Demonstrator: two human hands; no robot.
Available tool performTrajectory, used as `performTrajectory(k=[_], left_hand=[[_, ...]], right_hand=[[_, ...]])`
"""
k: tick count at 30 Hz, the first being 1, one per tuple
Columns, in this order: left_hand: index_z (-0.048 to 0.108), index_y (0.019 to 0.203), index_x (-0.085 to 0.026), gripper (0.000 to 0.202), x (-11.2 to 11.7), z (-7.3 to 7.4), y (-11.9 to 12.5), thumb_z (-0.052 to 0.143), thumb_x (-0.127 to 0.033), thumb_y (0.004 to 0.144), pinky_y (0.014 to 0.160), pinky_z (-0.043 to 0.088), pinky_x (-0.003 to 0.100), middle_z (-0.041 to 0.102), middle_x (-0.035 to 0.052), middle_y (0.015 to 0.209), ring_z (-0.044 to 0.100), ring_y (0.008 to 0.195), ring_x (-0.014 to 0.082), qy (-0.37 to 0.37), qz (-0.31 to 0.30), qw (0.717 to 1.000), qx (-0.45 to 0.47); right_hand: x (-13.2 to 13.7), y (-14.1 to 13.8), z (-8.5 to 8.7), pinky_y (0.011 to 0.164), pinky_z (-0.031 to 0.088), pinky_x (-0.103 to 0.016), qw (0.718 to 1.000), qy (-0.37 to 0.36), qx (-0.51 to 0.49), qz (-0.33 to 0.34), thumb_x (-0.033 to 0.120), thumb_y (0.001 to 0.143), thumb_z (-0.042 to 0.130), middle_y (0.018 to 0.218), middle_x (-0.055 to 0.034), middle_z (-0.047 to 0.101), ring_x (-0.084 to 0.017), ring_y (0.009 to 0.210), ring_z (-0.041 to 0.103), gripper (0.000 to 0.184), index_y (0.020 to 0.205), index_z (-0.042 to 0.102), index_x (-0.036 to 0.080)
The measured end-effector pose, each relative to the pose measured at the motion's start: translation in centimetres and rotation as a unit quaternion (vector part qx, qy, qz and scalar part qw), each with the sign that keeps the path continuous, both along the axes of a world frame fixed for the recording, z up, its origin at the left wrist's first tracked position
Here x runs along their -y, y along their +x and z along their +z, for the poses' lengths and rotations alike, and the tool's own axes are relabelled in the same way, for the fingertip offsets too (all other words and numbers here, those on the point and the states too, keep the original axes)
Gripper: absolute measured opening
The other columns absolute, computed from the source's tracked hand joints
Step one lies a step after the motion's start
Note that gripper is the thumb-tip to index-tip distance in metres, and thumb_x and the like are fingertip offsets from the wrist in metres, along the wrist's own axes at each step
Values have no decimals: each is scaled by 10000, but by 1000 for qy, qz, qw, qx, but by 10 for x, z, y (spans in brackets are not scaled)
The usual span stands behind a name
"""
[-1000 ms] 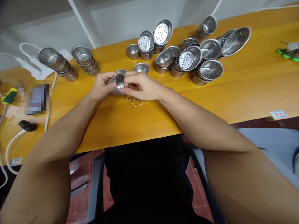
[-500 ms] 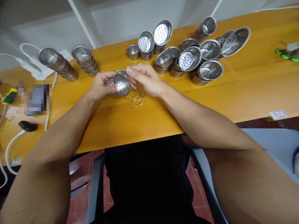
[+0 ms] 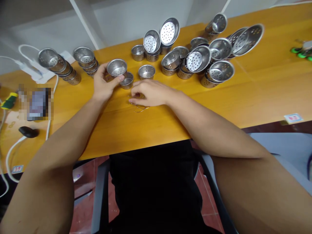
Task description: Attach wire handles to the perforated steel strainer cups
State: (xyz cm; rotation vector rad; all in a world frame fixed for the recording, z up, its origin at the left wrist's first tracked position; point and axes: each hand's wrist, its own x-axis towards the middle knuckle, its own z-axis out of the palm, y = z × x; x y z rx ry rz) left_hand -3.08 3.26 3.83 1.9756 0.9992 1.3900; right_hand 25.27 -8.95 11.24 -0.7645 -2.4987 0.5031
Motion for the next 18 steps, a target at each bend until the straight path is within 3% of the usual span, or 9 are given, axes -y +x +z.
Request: performTrajectory(k=[4,9,14,18], left_hand=[[766,1313,-245,1052,7,-4,4,1033,-1034,670,1319,631,636,856,153,1383,802,1391,435,-28,-3,999,-34],[789,1276,-230,1033,-9,-13,-5,1096,-976,632,1314,636,651,857,163,1349,814,1349,435,-40,27,998,-40],[758,1328,-255,947,-32,-23,-13,1085,-913,730,1195,705,668,853,160,1341,852,1245,413,-69,18,997,-16],[757,1287,-273,934,-40,-31,-16,1127,-877,679,1231,686,698,834,153,1352,829,1310,439,-74,31,997,-9]], right_hand=[[-10,8,-3,953,574,-500,995,30,-21,-90,573,1219,715,1007,-68,754,-311,930,715,391,998,790,259],[-34,33,-15,981,622,-615,973,65,-42,-219,550,1181,742,1147,-160,775,-430,1047,743,309,1105,840,267],[-53,44,-42,1018,642,-651,970,79,-48,-224,615,1134,805,1239,-190,769,-456,1106,748,377,1220,844,250],[-59,41,-56,933,646,-609,969,86,-17,-232,611,1146,769,1037,-142,753,-398,936,733,370,1013,800,267]])
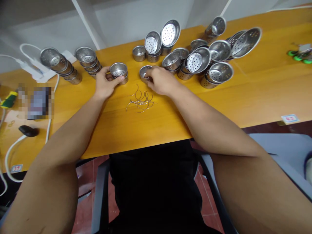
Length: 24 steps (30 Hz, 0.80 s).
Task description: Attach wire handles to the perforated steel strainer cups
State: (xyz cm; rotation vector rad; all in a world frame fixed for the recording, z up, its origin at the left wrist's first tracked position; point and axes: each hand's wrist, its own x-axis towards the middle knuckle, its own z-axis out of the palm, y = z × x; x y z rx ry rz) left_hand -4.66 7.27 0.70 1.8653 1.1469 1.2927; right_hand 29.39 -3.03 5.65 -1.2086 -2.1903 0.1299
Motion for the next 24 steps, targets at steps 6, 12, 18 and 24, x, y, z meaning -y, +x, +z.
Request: performTrajectory(k=[6,12,18,24], left_hand=[[604,1625,-336,1233,31,25,8,1221,-724,631,1568,323,717,532,183,1826,378,1843,517,126,35,990,-45],[575,1659,-380,1198,78,61,30,1187,-748,697,1595,284,718,513,110,1907,352,1856,505,158,-102,970,-156],[496,1719,-344,959,92,55,40,898,-773,962,1524,445,591,624,78,1786,556,1719,388,140,-172,961,-165],[580,1625,-306,1154,82,47,35,916,-1044,803,1414,548,671,721,148,1602,688,1572,469,148,-197,956,-160]], right_hand=[[4,-2,12,957,665,-651,999,16,-36,10,712,1181,716,1102,-168,769,-433,1010,756,470,1033,821,278],[36,-33,33,886,684,-542,989,11,-138,54,831,1180,701,1153,-155,776,-388,1025,742,561,1169,822,283],[62,-65,38,820,634,-467,968,-9,-173,179,800,1182,706,1236,-123,742,-301,922,693,533,1214,794,274],[55,-44,48,902,597,-458,973,-42,-92,205,655,1163,747,1311,-122,689,-276,944,642,407,1093,715,255]])
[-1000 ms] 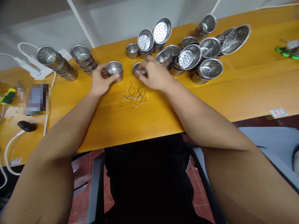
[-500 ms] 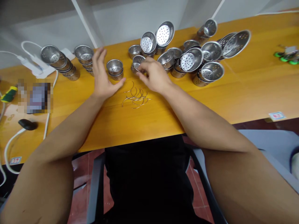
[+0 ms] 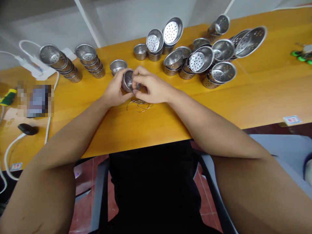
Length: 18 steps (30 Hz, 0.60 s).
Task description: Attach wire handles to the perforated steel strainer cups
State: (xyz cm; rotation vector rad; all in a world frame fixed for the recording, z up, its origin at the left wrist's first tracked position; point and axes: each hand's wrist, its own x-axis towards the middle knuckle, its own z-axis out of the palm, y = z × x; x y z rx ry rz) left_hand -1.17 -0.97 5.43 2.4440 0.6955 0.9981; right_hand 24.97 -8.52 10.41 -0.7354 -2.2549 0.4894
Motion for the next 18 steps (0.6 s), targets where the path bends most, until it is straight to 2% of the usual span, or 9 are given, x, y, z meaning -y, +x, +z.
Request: performTrajectory(k=[3,6,12,18], left_hand=[[577,1634,-315,1132,-8,-8,0,777,-1126,869,1409,551,676,732,145,1557,718,1554,475,24,-17,1000,8],[511,1671,-306,1051,-12,-11,-1,682,-1083,984,1408,540,672,718,157,1563,724,1538,458,67,-40,997,0],[409,1732,-327,1027,-18,-13,-2,701,-1015,1028,1425,521,659,679,167,1646,697,1575,461,91,-47,995,-6],[429,1726,-312,1044,-23,-19,-2,675,-1042,1021,1453,480,695,677,180,1642,691,1579,479,98,-51,994,25]], right_hand=[[-6,5,-1,828,539,-424,1000,3,-18,15,625,1198,759,1056,-71,664,-252,853,599,428,1020,659,249],[-9,2,-4,741,463,-386,998,-10,-45,33,689,1237,740,898,-29,614,-221,770,550,543,947,627,244],[-10,-5,-7,746,485,-427,995,-20,-97,9,844,1195,725,855,-57,580,-270,812,556,700,827,642,254],[-13,-9,-9,776,524,-451,990,-56,-126,-12,960,1122,732,862,-58,597,-273,808,558,756,832,684,263]])
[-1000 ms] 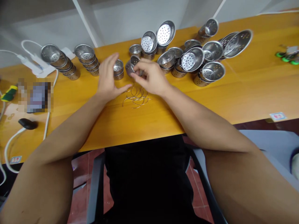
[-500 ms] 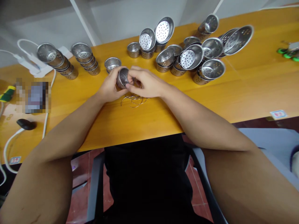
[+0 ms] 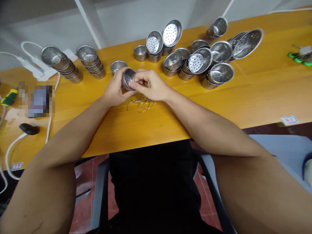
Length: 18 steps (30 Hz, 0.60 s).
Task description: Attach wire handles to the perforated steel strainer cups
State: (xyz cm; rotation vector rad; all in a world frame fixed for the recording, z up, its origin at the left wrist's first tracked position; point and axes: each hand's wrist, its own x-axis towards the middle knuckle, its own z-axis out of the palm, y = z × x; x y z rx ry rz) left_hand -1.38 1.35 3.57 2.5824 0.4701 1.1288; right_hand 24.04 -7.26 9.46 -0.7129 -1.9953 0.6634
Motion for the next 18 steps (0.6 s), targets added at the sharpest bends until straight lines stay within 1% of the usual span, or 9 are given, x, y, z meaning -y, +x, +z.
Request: performTrajectory(k=[3,6,10,13,16,18], left_hand=[[426,1731,-319,1075,1,1,-1,709,-1051,996,1441,494,704,679,177,1638,696,1572,484,-7,4,1000,-8],[426,1730,-313,1105,2,3,-2,724,-1065,976,1417,520,712,680,181,1629,705,1558,490,-9,10,1000,-20],[428,1734,-309,1117,2,3,-2,687,-1089,978,1418,526,720,680,178,1633,710,1562,487,-7,15,1000,-18],[419,1733,-297,1115,2,2,-1,680,-1085,988,1412,539,733,681,178,1628,714,1555,482,-2,11,1000,-17],[409,1738,-307,1117,1,2,-1,657,-1097,989,1411,551,740,671,162,1653,693,1572,465,-8,15,999,-31],[414,1738,-315,1126,0,2,-1,635,-1116,979,1424,534,746,662,158,1677,669,1599,471,-17,23,999,-38]], right_hand=[[0,0,1,778,532,-444,1000,-12,-2,8,993,1102,727,874,-58,613,-270,817,560,775,838,689,264],[0,1,2,776,522,-436,1000,-15,-1,23,985,1100,742,875,-56,614,-264,810,556,775,823,676,264],[1,1,2,781,519,-429,1000,-7,2,16,946,1117,764,865,-48,588,-258,802,542,745,826,690,264],[1,1,3,771,517,-411,999,-21,-7,25,923,1119,787,873,-44,597,-248,796,532,725,835,694,262],[1,2,2,771,521,-418,1000,-18,-5,23,932,1104,796,862,-46,603,-253,793,531,732,820,694,266],[1,1,2,775,527,-428,1000,-12,-2,14,940,1104,784,855,-51,603,-260,795,534,738,810,701,268]])
